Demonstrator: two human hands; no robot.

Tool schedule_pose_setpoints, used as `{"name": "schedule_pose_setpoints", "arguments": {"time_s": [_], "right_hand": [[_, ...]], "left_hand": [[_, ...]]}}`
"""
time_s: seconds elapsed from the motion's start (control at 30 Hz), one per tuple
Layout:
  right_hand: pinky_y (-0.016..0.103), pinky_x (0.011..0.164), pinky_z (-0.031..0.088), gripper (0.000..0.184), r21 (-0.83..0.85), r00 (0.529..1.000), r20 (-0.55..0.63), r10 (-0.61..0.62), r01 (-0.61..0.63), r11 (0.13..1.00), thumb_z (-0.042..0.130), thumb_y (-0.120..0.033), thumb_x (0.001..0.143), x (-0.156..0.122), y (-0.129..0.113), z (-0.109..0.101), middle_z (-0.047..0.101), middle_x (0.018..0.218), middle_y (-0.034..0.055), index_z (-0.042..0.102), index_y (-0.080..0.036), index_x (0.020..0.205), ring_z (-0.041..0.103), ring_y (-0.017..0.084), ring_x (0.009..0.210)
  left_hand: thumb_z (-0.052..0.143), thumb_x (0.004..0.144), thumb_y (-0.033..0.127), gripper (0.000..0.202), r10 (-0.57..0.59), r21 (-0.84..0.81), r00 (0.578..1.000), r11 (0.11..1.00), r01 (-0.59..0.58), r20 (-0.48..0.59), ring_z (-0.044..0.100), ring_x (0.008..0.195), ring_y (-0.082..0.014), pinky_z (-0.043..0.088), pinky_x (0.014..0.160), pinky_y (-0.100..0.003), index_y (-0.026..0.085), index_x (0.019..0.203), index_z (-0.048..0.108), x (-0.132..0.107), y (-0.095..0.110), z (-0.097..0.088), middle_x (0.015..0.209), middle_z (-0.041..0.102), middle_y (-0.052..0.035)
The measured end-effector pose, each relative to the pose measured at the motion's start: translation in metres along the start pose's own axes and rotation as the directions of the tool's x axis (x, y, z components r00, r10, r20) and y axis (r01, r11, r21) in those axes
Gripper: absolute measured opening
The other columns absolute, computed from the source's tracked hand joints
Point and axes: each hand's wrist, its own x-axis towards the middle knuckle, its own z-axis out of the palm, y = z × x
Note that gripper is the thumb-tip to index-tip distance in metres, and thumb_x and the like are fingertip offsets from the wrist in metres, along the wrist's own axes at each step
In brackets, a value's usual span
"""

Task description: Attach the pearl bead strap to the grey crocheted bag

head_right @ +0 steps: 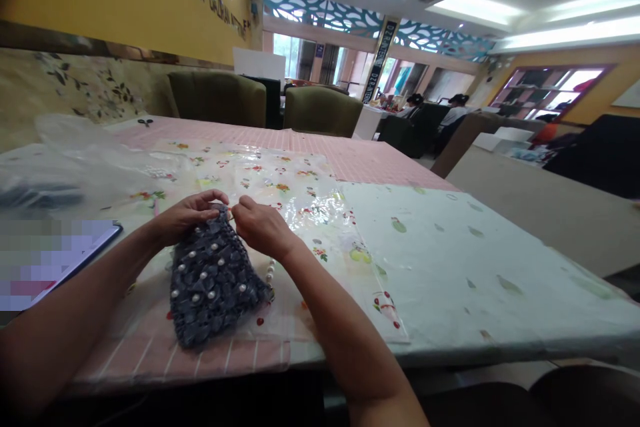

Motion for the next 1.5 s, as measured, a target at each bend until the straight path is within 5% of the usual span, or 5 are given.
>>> {"name": "schedule_pose_setpoints", "arguments": {"time_s": [0.27,0.63,1.5], "right_hand": [[0.027,0.061,0.034,0.017,0.065,0.996,-0.078,0.039,-0.034,0.997,0.04,-0.013,0.093,-0.0011,0.0075,-0.0002,0.055,0.092,0.006,0.056,-0.015,0.09,0.045,0.012,0.068],[0.026,0.067,0.04,0.013,0.209,0.991,-0.137,0.008,0.021,0.978,0.04,-0.015,0.093,-0.0031,0.0001,-0.0073,0.054,0.094,0.0056,0.053,-0.017,0.093,0.051,0.013,0.079],[0.029,0.058,0.028,0.017,0.03,1.0,-0.022,-0.019,0.02,0.999,0.039,-0.014,0.092,-0.0023,0.0014,-0.0089,0.056,0.094,0.0063,0.056,-0.014,0.091,0.042,0.012,0.066]], "left_hand": [[0.083,0.065,0.03,0.038,-0.005,0.014,0.996,1.0,0.006,-0.089,0.051,0.057,-0.0071,0.034,0.05,-0.016,0.017,0.089,0.056,0.0002,0.0027,0.0035,0.078,0.06,0.0015],[0.083,0.067,0.032,0.035,-0.019,-0.028,0.998,0.999,0.018,-0.055,0.051,0.055,-0.0065,0.036,0.049,-0.016,0.016,0.089,0.062,0.0006,-0.0023,0.0043,0.071,0.059,0.002],[0.084,0.064,0.034,0.031,-0.004,0.106,0.993,0.994,0.017,-0.118,0.047,0.056,-0.0063,0.033,0.052,-0.017,0.015,0.078,0.064,0.0025,-0.0045,0.0061,0.067,0.058,0.0027]]}}
